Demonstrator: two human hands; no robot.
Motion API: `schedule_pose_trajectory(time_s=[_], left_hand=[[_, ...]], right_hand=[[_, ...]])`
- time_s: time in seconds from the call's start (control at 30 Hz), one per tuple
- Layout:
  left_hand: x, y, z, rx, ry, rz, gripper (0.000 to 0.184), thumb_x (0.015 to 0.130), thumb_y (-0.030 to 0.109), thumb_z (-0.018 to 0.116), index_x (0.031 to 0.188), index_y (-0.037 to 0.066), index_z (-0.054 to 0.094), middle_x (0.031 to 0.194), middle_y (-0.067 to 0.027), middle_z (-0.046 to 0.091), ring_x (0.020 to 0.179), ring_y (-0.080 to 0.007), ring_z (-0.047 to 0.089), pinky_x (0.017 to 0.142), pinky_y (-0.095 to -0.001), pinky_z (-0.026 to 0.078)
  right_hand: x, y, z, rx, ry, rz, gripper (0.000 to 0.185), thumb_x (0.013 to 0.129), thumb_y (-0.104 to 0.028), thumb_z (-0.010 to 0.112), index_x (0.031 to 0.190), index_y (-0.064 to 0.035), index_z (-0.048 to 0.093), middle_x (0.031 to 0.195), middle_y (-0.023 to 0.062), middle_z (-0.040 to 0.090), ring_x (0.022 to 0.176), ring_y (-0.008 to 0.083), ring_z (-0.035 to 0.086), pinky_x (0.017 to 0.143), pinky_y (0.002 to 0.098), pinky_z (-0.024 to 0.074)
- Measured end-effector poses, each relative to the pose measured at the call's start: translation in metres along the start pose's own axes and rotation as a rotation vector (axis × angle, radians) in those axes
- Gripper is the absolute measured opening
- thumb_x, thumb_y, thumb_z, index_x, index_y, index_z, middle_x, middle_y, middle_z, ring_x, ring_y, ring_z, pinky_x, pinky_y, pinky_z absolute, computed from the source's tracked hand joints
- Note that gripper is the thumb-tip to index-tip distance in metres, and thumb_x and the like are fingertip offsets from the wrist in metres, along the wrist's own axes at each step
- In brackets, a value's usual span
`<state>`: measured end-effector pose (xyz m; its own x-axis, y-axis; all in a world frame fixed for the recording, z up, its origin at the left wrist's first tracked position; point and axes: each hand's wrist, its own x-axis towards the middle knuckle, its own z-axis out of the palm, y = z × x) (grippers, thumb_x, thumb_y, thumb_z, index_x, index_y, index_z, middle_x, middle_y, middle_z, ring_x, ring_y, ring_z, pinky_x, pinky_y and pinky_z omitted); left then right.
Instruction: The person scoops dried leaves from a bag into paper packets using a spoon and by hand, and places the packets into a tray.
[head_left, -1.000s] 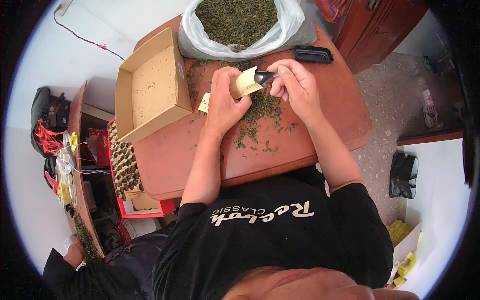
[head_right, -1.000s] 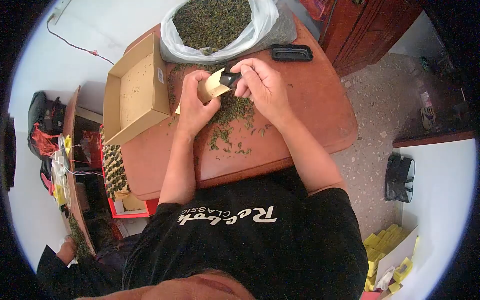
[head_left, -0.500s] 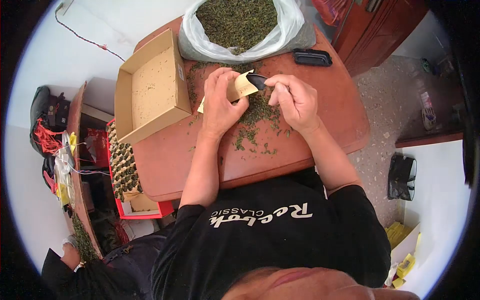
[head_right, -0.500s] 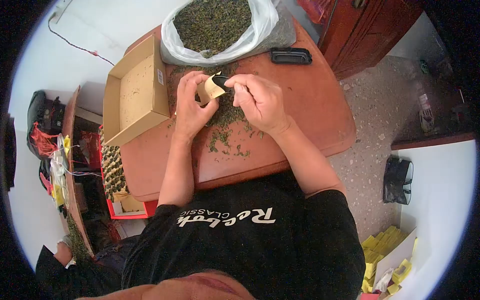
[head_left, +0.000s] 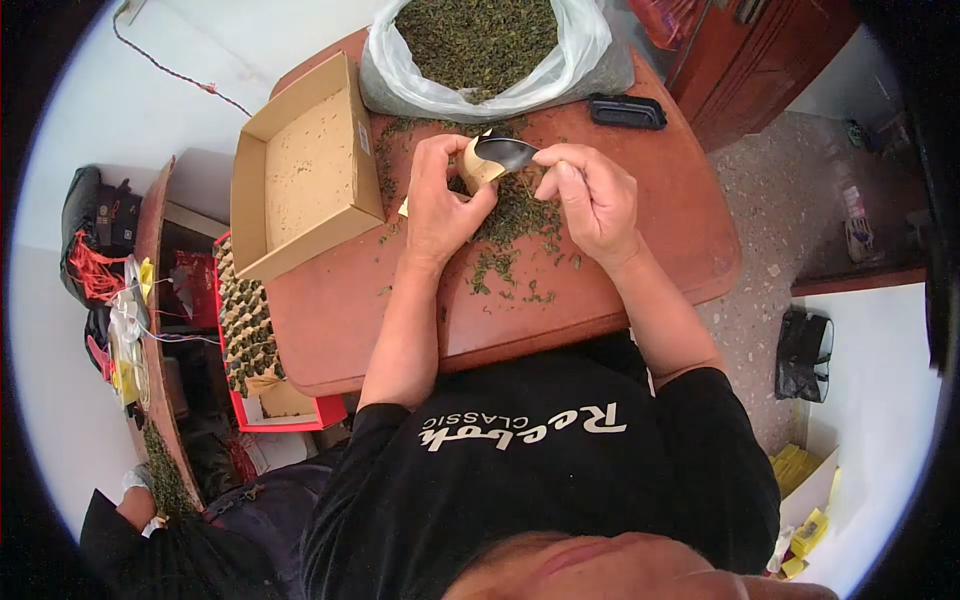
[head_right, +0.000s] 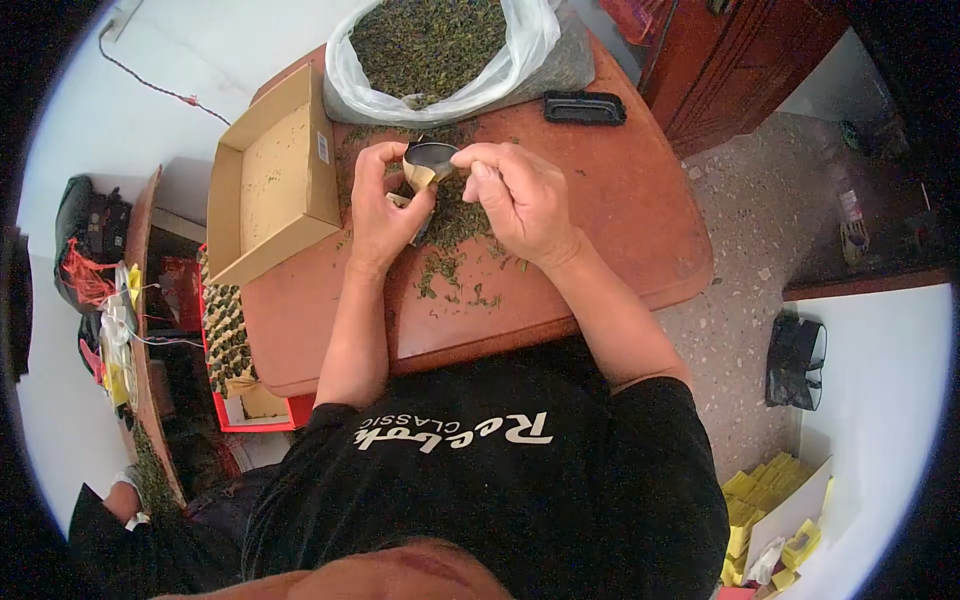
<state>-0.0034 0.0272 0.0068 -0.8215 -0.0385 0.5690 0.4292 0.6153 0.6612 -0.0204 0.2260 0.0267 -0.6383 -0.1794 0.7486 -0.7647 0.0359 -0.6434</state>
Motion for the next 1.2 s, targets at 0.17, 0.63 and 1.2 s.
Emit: schedule_pose_trajectory(time_s=[0.17, 0.63, 1.2], left_hand=[[0.0, -0.001, 0.0, 0.021, 0.016, -0.014, 0.045, 0.074, -0.001, 0.073, 0.114, 0.003, 0.054, 0.116, -0.0102, 0.051, 0.108, -0.0217, 0.057, 0.09, -0.0351, 0.055], [0.001, -0.006, -0.001, 0.097, 0.12, 0.054, 0.047, 0.067, 0.005, 0.072, 0.11, 0.005, 0.055, 0.106, -0.0135, 0.057, 0.102, -0.0339, 0.056, 0.089, -0.0421, 0.046], [-0.001, -0.006, 0.004, 0.106, 0.093, 0.067, 0.042, 0.065, 0.004, 0.073, 0.101, 0.004, 0.053, 0.101, -0.0149, 0.055, 0.098, -0.0361, 0.055, 0.086, -0.0438, 0.046]], right_hand=[[0.0, 0.0, -0.003, 0.021, 0.08, 0.094, 0.017, 0.1, -0.01, 0.051, 0.105, -0.0007, 0.065, 0.07, 0.0048, 0.066, 0.063, 0.01, 0.064, 0.057, 0.0246, 0.0502], [0.001, 0.007, -0.001, -0.083, 0.068, 0.105, 0.02, 0.102, -0.014, 0.049, 0.107, -0.0017, 0.064, 0.072, 0.0058, 0.068, 0.064, 0.0102, 0.065, 0.06, 0.0243, 0.051], [0.002, 0.01, 0.006, -0.147, -0.148, -0.06, 0.014, 0.095, -0.007, 0.058, 0.105, -0.0019, 0.066, 0.077, 0.0099, 0.067, 0.067, 0.0181, 0.067, 0.062, 0.0303, 0.0531]])
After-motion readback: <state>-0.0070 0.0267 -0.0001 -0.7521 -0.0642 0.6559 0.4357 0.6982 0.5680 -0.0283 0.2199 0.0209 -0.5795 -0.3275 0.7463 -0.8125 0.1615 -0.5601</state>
